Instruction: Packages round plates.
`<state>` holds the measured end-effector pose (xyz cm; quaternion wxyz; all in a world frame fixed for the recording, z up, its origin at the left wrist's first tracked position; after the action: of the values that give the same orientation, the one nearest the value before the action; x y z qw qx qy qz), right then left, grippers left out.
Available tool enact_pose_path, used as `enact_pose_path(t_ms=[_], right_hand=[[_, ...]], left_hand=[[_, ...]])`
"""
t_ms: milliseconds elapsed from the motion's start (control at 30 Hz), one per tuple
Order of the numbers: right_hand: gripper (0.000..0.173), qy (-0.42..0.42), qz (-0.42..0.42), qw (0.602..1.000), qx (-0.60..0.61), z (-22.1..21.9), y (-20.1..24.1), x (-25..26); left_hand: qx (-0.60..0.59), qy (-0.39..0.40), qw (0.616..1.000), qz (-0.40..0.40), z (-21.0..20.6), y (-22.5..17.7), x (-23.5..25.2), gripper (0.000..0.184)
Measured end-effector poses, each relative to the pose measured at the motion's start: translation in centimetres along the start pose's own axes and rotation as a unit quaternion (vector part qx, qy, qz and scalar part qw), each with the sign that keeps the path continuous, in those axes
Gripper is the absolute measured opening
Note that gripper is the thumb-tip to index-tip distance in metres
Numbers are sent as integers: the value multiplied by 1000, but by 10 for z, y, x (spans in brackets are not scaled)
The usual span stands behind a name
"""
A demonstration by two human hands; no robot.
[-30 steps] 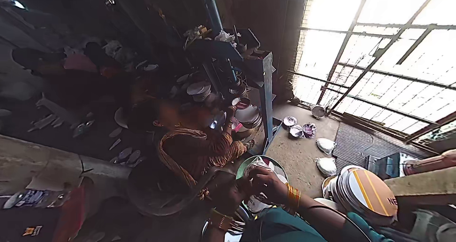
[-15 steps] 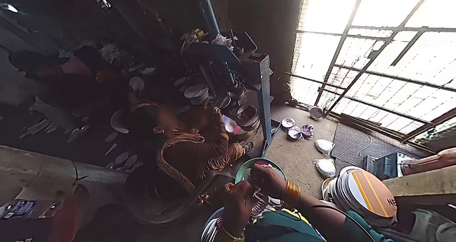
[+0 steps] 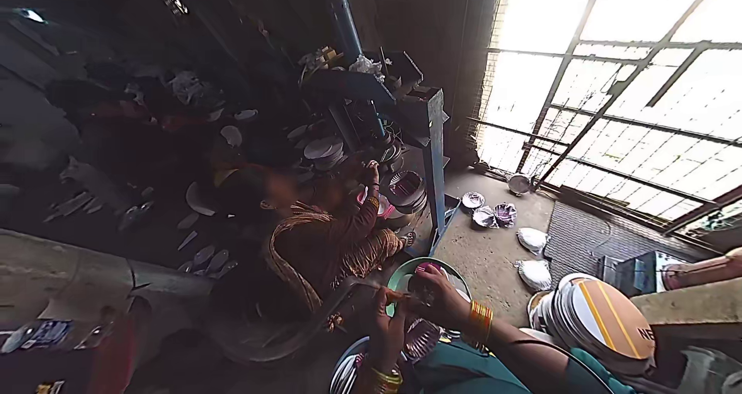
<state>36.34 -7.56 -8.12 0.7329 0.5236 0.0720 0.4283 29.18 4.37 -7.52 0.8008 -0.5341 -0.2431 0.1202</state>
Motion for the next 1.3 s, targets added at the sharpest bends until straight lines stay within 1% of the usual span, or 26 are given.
enact_pose_path(t_ms=[67, 133, 167, 200, 267, 367, 433, 467, 500, 533, 567, 633, 667, 733, 800, 867, 900, 933, 967, 1000, 1033, 1067, 1133, 1200, 1233, 1300], right_hand=[[24, -83, 122, 986, -77, 10, 19, -5], [10, -118, 247, 950, -149, 12, 41, -12], [10, -122, 281, 938, -161, 12, 49, -15], [12, -115, 296, 935, -158, 11, 54, -15], [12, -89, 292, 947, -95, 14, 56, -12], [6, -41, 211, 976, 37, 18, 46, -2], [7, -37, 191, 979, 67, 18, 42, 1], [7, -41, 195, 978, 66, 18, 41, 1], [7, -51, 208, 975, 55, 20, 40, 1], [8, -64, 227, 971, 33, 22, 41, -1], [10, -79, 251, 965, 2, 25, 42, -4], [14, -89, 293, 950, -65, 26, 46, -9], [14, -87, 309, 943, -89, 26, 49, -11], [11, -66, 328, 937, -104, 23, 56, -12], [7, -47, 322, 943, -67, 21, 56, -11], [5, -42, 280, 958, -40, 22, 52, -5], [5, -44, 256, 965, -39, 22, 51, -3], [5, -43, 227, 972, -39, 22, 49, -1], [6, -36, 189, 981, -31, 21, 45, 2], [8, -24, 150, 988, -15, 20, 39, 5], [10, -7, 110, 994, 5, 19, 33, 7], [12, 12, 71, 997, 22, 17, 27, 8], [15, 46, 1, 998, 39, 15, 19, 10], [17, 76, -51, 995, 42, 15, 13, 13], [19, 89, -66, 993, 48, 15, 11, 13], [23, 108, -38, 988, 102, 16, 9, 13]], left_hand=[[-49, 60, 994, 75, -5, 7, 2, 13], [-90, 120, 980, 128, -12, 12, 2, 12], [-113, 151, 972, 143, -16, 14, 0, 11], [-140, 174, 963, 151, -18, 17, -2, 10], [-188, 211, 948, 145, -20, 22, -4, 12], [-166, 225, 953, 112, -16, 25, -10, 11], [-165, 210, 953, 145, -18, 19, -11, 16], [-191, 197, 948, 162, -19, 19, -12, 17], [-267, 180, 925, 201, -22, 22, -12, 15], [-365, 157, 882, 252, -28, 28, -13, 14], [-418, 144, 856, 270, -31, 31, -14, 12], [-440, 112, 844, 284, -32, 36, -15, 19], [-418, 110, 855, 287, -31, 35, -15, 21], [-356, 159, 882, 265, -33, 30, -14, 14], [-314, 214, 897, 227, -34, 18, -14, 7], [-264, 246, 916, 175, -33, 1, -12, 10], [-231, 254, 929, 138, -33, -9, -11, 16], [-196, 248, 943, 105, -34, -14, -11, 19], [-153, 224, 959, 81, -33, -16, -9, 17], [-101, 190, 975, 55, -30, -18, -8, 11], [-25, 149, 988, 17, -27, -21, -8, 11], [67, 102, 992, -36, -24, -28, -11, 16], [206, 25, 968, -142, -21, -49, -18, 21], [237, -4, 952, -192, -22, -61, -24, 22], [218, -1, 957, -192, -21, -61, -25, 21], [139, 13, 977, -158, -19, -50, -21, 17]])
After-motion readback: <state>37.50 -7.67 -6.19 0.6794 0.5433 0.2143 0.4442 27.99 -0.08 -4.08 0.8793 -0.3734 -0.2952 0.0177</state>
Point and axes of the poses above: each hand's wrist, its own x-axis towards the middle knuckle, its own z-axis out of the back of the hand, y = z × x, the point moved 10 cm from there along x, towards the middle knuckle, and after that the axes turned 6 degrees about z, right-handed, at the moved point
